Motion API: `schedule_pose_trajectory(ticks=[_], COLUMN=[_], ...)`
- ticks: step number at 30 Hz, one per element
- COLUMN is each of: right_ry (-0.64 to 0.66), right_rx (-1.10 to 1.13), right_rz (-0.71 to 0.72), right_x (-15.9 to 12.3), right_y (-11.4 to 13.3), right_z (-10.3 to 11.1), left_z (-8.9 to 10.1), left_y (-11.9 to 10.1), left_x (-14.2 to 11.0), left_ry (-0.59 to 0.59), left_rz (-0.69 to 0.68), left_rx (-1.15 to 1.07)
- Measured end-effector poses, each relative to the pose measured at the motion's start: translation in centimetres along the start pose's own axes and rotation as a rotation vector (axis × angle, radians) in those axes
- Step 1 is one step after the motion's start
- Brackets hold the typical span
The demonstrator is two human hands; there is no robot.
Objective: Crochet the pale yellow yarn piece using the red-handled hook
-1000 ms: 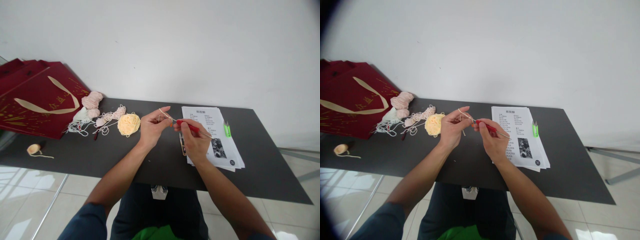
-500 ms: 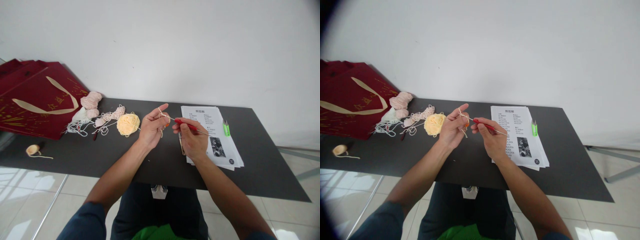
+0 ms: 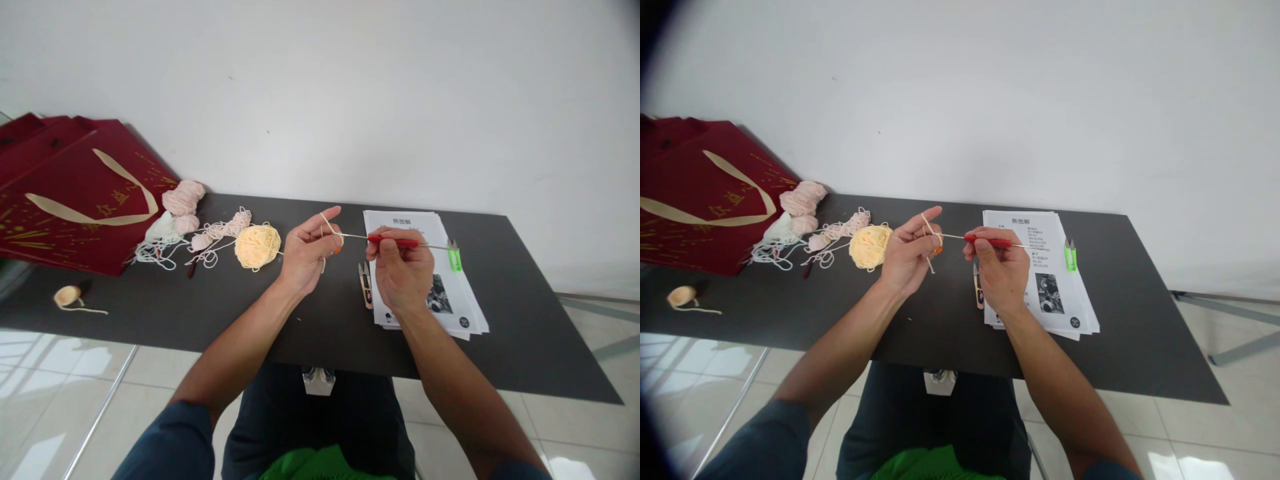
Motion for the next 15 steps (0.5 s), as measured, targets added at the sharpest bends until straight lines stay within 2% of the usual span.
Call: schedule_pose_trajectory(ticks=[8,15], right_ry=[0.004,0.042], right_rx=[-0.133,-0.077], right_rz=[0.169,0.105], right_x=[-0.3,-0.1], right_y=[1.1,0.9], right_z=[0.3,0.1], left_z=[0.4,0.0], left_y=[-0.3,-0.2], left_x=[0.2,0.3], left_ry=[-0.002,0.100], left_rz=[-0.063,0.003], left_rx=[0.065,0.090])
Point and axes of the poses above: each hand's wrist, its own x-axis towards the middle knuckle, its own z-axis out of the back of the hand, y = z × x, the point moved 8 cm from there along x, towards the middle knuckle, and after that the axes turned 15 degrees about -y, right-handed, at the moved point
